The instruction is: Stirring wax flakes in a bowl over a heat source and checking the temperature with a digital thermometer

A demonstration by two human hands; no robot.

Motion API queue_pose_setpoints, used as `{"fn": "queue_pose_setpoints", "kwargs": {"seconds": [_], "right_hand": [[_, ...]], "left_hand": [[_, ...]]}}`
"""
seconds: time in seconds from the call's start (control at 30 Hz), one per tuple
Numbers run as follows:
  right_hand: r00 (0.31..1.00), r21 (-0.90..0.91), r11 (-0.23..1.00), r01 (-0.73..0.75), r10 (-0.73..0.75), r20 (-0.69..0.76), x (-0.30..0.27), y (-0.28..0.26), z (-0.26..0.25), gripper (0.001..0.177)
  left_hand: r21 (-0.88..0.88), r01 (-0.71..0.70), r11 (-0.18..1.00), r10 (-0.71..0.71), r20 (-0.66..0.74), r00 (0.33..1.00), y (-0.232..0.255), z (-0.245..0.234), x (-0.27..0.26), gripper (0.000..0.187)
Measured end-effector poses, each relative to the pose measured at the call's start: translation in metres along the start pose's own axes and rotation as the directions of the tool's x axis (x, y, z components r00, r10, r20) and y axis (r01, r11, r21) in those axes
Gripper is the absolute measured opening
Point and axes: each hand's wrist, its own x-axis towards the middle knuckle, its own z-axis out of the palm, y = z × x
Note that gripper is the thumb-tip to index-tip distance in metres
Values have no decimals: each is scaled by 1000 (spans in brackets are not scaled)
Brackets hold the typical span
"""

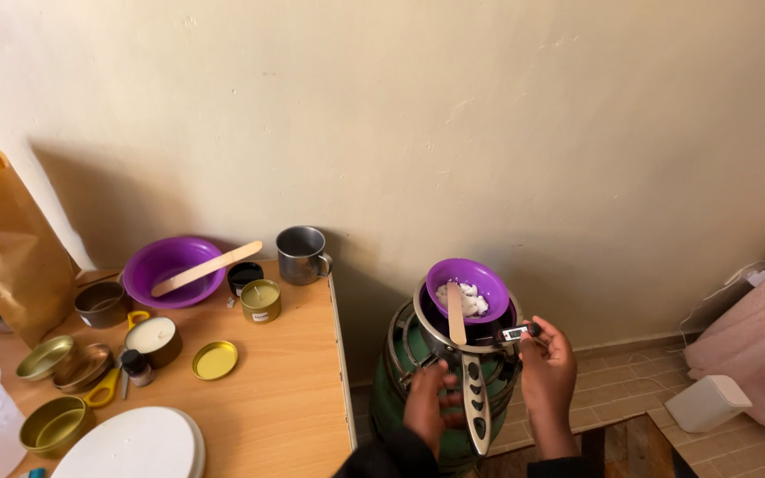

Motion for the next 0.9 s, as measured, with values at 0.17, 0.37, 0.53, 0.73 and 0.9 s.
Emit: {"fn": "queue_pose_setpoints", "kwargs": {"seconds": [0.17, 0.37, 0.53, 0.73, 0.9], "right_hand": [[999, 31, 999, -38, 39, -12, 8, 8, -5, 34], [999, 122, 992, -27, 29, -20, 19, 39, -1, 37], [997, 63, 995, -81, 82, -11, 15, 27, 2, 36], [996, 217, 976, -10, 30, -86, 20, 50, 16, 33], [986, 317, 948, 23, 31, -166, 8, 46, 24, 34]], "left_hand": [[-426, 463, 778, -418, 199, 886, -10, 8, -40, 48], [-410, 538, 736, -225, 601, 767, -45, -4, 5, 39], [-334, 650, 682, -369, 610, 701, -37, 4, 30, 33], [-338, 678, 653, -376, 632, 678, -48, 8, 41, 15], [-411, 705, 578, -416, 595, 688, -52, 15, 33, 15]]}}
